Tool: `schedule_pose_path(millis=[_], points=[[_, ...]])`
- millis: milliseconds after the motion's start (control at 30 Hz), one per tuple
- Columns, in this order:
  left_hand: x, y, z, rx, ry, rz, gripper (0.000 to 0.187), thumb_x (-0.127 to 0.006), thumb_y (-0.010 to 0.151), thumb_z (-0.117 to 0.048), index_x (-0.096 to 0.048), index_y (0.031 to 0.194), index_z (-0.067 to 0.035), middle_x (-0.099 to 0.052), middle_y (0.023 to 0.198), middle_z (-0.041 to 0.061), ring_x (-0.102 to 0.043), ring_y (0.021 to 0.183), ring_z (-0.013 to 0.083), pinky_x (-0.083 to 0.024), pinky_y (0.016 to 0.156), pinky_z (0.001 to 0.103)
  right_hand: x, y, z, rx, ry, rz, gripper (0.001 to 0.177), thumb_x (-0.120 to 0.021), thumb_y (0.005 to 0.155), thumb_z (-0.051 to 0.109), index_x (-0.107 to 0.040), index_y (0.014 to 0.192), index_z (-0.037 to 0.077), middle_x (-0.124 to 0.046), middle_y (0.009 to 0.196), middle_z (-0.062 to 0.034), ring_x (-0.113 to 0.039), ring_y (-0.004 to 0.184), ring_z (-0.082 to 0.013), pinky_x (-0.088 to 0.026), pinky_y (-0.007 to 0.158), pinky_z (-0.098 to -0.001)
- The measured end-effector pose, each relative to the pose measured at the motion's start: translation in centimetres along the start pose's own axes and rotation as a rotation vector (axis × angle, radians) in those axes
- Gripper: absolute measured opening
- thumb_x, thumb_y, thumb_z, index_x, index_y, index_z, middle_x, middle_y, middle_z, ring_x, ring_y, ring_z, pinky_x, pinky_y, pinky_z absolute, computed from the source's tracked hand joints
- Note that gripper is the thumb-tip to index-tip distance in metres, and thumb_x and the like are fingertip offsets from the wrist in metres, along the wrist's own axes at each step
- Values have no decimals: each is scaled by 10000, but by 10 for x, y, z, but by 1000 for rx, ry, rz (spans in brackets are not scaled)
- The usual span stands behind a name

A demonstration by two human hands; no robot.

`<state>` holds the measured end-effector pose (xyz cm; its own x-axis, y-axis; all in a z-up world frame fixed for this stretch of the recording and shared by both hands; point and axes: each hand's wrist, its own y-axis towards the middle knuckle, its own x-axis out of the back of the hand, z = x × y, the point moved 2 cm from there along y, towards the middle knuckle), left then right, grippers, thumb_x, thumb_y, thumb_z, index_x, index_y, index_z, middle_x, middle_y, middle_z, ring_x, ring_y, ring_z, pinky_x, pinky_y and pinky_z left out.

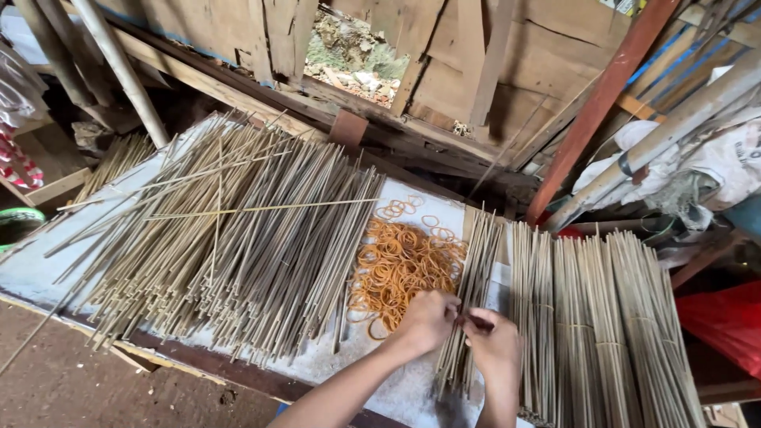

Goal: Gathering thin wooden sticks into uniform bundles and securing each bundle with a rubber band.

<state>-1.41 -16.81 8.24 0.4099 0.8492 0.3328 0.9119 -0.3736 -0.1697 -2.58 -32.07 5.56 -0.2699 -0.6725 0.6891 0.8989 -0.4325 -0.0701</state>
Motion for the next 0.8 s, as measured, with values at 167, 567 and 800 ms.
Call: schedule_pose_path(millis=[167,567,800], points=[[61,-5,44,-240,234,-386,360,-469,884,111,-756,939,-100,-765,814,67,-681,527,153,-604,494,248,-29,-25,69,112,-159,299,303,-703,923,162,-725,1225,161,-736,1291,-11,-743,1118,-178,-568,1038,-319],[134,-2,136,93,509,-765,169,-786,795,-149,-766,948,-82,-754,818,143,-755,760,375,-625,663,481,-177,-14,97,333,7,475,178,-612,847,32,-718,970,-42,-705,741,-187,-700,626,-286,-579,631,-347],[129,11,155,102,552,-776,159,-792,787,-146,-743,931,-100,-693,856,115,-744,746,361,-627,639,490,-161,-32,109,299,24,467,103,-685,872,86,-680,908,-10,-707,795,-167,-700,737,-265,-585,669,-373]])
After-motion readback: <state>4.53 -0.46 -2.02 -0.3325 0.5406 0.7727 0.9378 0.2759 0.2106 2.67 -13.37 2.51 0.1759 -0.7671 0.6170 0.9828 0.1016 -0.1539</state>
